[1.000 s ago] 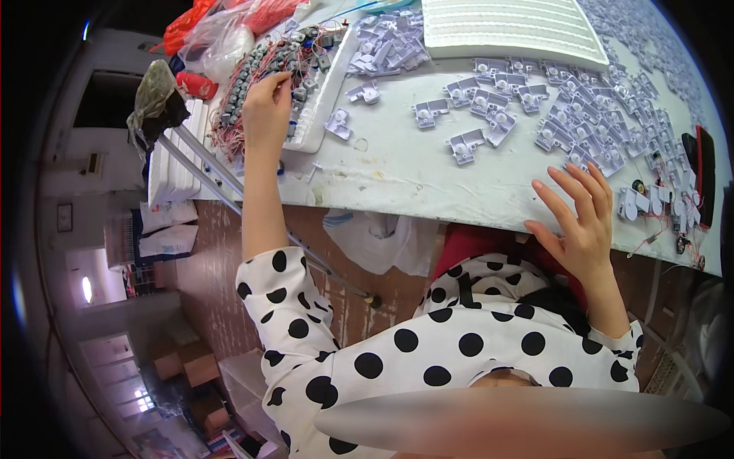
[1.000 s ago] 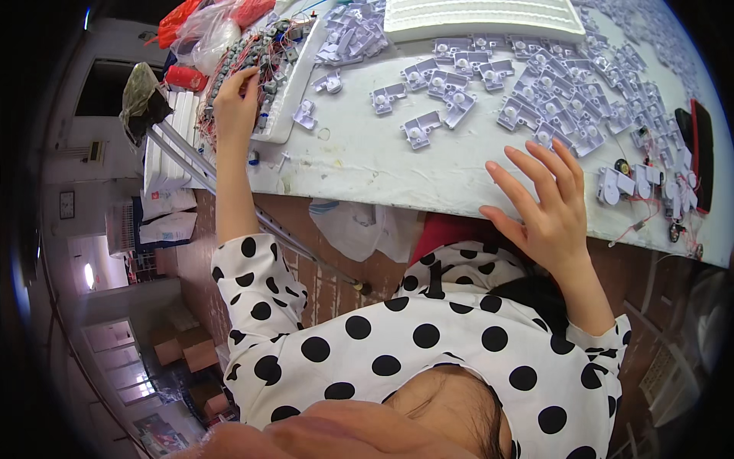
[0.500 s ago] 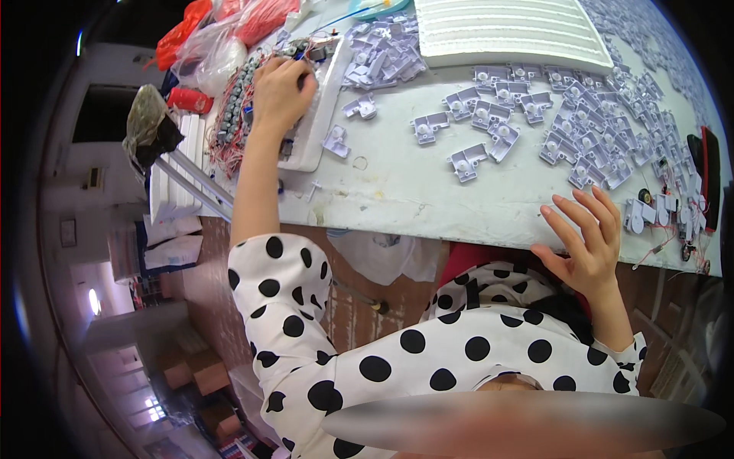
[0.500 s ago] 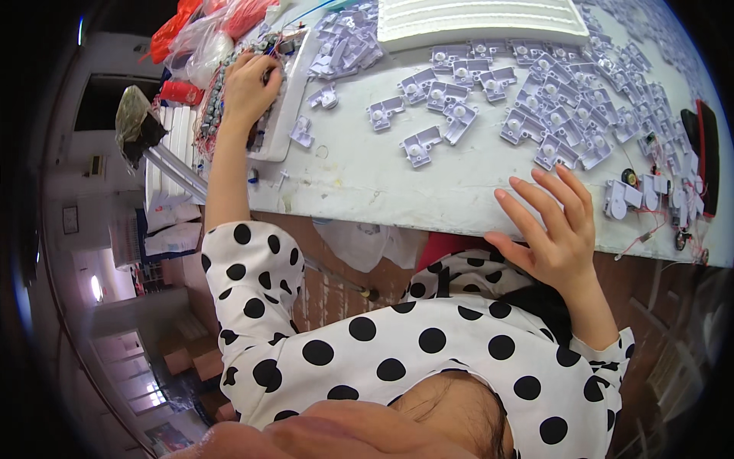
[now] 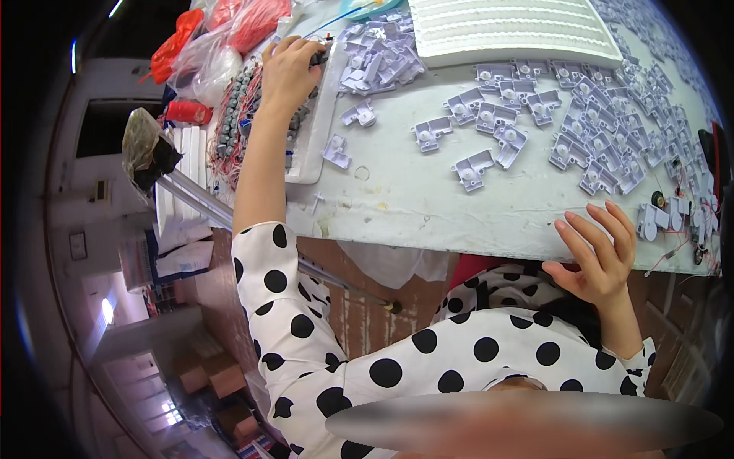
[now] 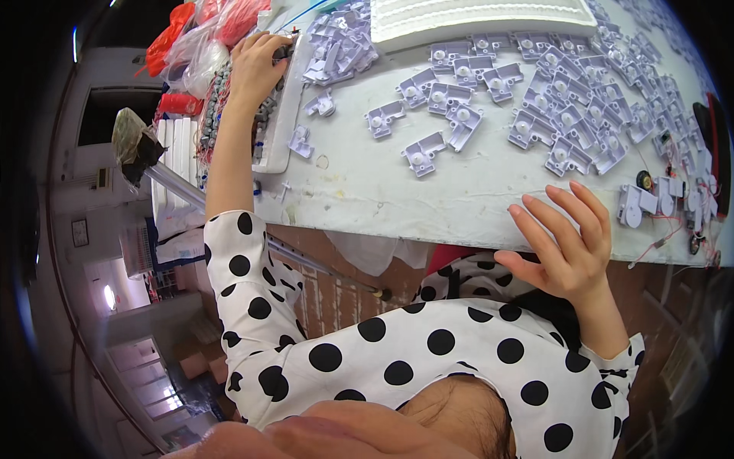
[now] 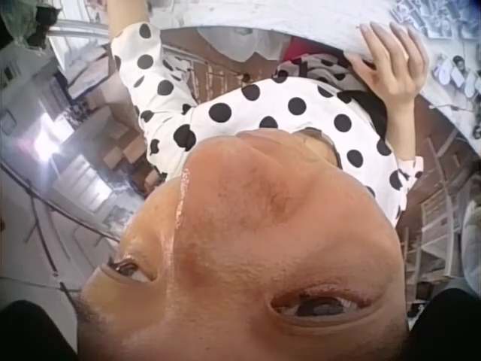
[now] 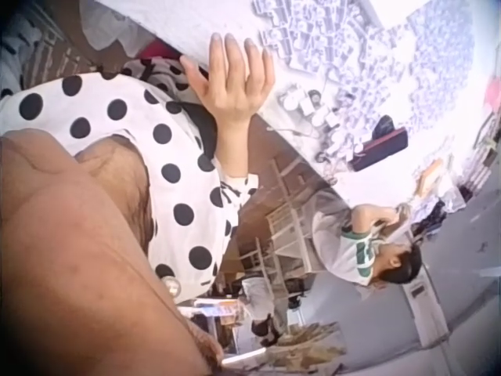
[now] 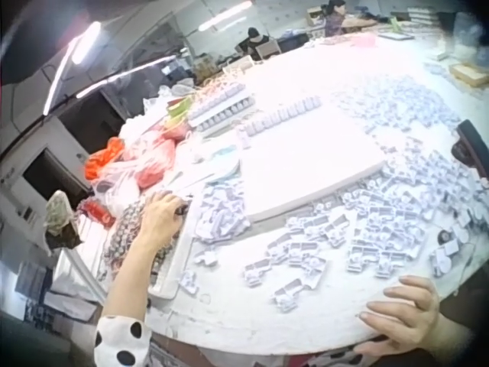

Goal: The person assembles small electronic components by hand, connecting wiring harnesses to LED modules and then enclosing them in plastic covers and electronic housings.

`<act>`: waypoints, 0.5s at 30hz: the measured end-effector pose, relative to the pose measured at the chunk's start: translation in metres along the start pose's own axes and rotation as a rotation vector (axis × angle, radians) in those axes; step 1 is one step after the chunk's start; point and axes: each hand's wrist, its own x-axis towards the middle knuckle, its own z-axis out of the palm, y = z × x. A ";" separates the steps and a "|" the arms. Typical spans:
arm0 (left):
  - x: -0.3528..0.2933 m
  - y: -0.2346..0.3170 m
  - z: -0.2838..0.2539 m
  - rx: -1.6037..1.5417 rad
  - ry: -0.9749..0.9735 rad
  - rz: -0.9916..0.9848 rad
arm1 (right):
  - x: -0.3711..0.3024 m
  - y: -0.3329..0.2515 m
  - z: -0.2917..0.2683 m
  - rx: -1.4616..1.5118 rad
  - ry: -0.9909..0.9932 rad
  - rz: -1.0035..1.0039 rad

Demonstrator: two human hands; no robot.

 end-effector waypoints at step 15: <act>-0.016 -0.037 -0.004 -0.166 0.021 -0.057 | 0.000 0.001 -0.001 0.012 -0.008 0.007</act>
